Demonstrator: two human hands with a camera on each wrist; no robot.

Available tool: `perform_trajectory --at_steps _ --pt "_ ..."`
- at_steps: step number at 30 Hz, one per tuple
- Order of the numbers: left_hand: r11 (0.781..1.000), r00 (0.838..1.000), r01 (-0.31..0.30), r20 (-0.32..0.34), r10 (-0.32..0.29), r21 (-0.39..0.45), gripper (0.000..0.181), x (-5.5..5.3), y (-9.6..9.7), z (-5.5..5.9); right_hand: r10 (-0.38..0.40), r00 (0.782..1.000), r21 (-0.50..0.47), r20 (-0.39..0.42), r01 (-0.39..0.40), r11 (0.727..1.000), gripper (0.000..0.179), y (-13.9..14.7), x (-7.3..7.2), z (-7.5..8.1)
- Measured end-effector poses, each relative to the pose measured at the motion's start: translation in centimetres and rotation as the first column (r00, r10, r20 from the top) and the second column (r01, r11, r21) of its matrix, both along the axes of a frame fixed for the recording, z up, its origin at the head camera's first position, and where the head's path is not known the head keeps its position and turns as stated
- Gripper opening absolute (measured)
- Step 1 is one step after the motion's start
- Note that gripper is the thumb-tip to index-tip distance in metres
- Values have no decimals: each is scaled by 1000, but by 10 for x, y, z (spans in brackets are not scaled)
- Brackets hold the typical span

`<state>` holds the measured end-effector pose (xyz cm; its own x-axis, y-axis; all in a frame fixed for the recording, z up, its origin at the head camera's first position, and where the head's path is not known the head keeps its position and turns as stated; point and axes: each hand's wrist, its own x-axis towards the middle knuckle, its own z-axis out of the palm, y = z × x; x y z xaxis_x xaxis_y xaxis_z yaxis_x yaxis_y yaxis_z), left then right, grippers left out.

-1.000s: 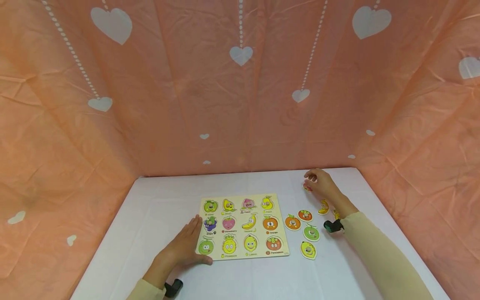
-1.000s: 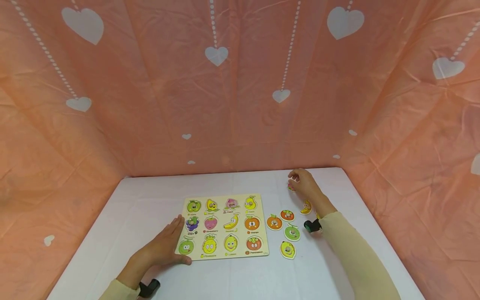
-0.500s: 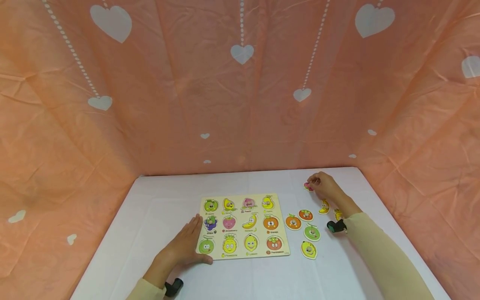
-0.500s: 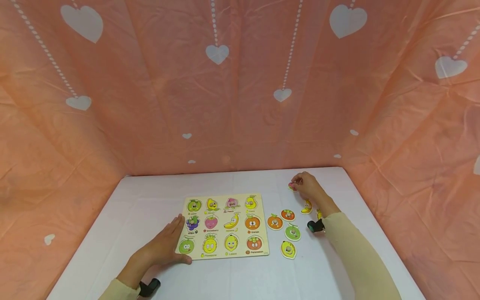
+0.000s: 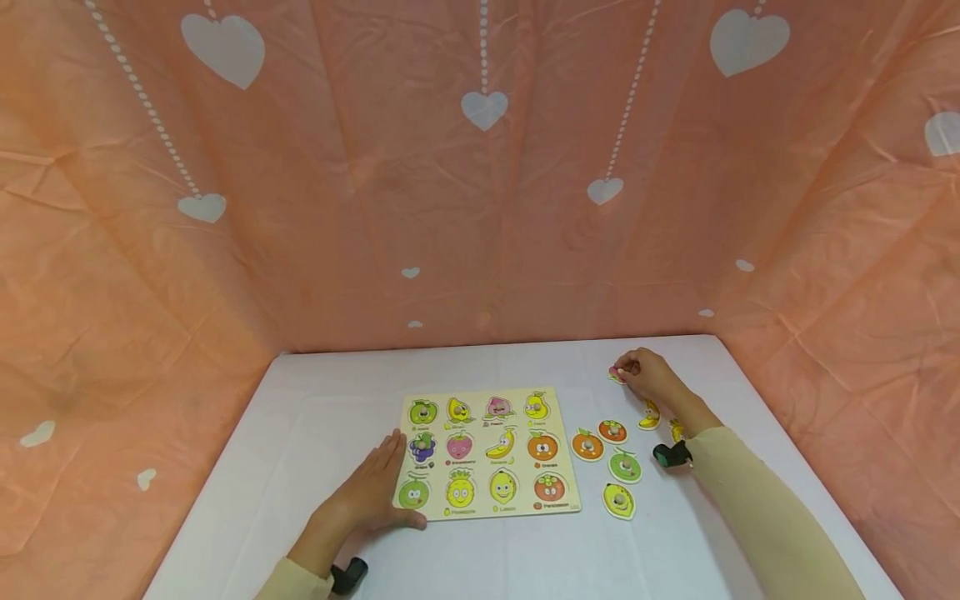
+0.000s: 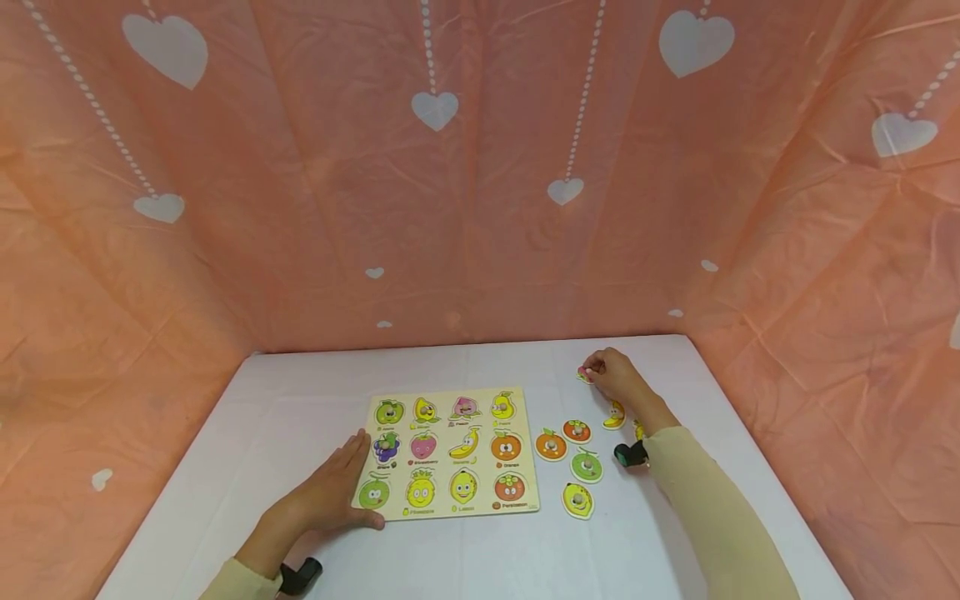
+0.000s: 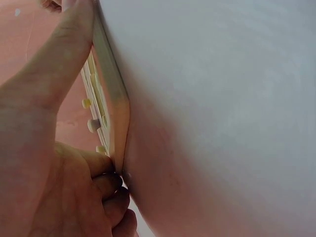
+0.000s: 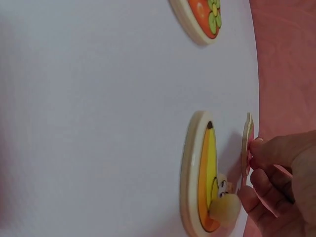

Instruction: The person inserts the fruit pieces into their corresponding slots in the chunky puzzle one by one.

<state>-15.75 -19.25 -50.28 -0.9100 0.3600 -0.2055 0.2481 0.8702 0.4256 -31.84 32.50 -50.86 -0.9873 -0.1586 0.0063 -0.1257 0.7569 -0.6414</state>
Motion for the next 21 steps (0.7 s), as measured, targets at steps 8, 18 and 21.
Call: perform_trajectory --at_steps 8,18,21 --pt "1000 1000 8 -4 -8 8 143 0 0 -3 -7 1000 -20 26 8 1000 13 2 0 -1" --pt "1000 1000 21 -22 -20 17 143 1 -1 -3 -42 998 -16 50 43 999 18 1 3 -1" --pt "1000 1000 18 -23 -17 12 143 1 -1 -2 -52 997 -18 65 53 998 21 1 3 1"
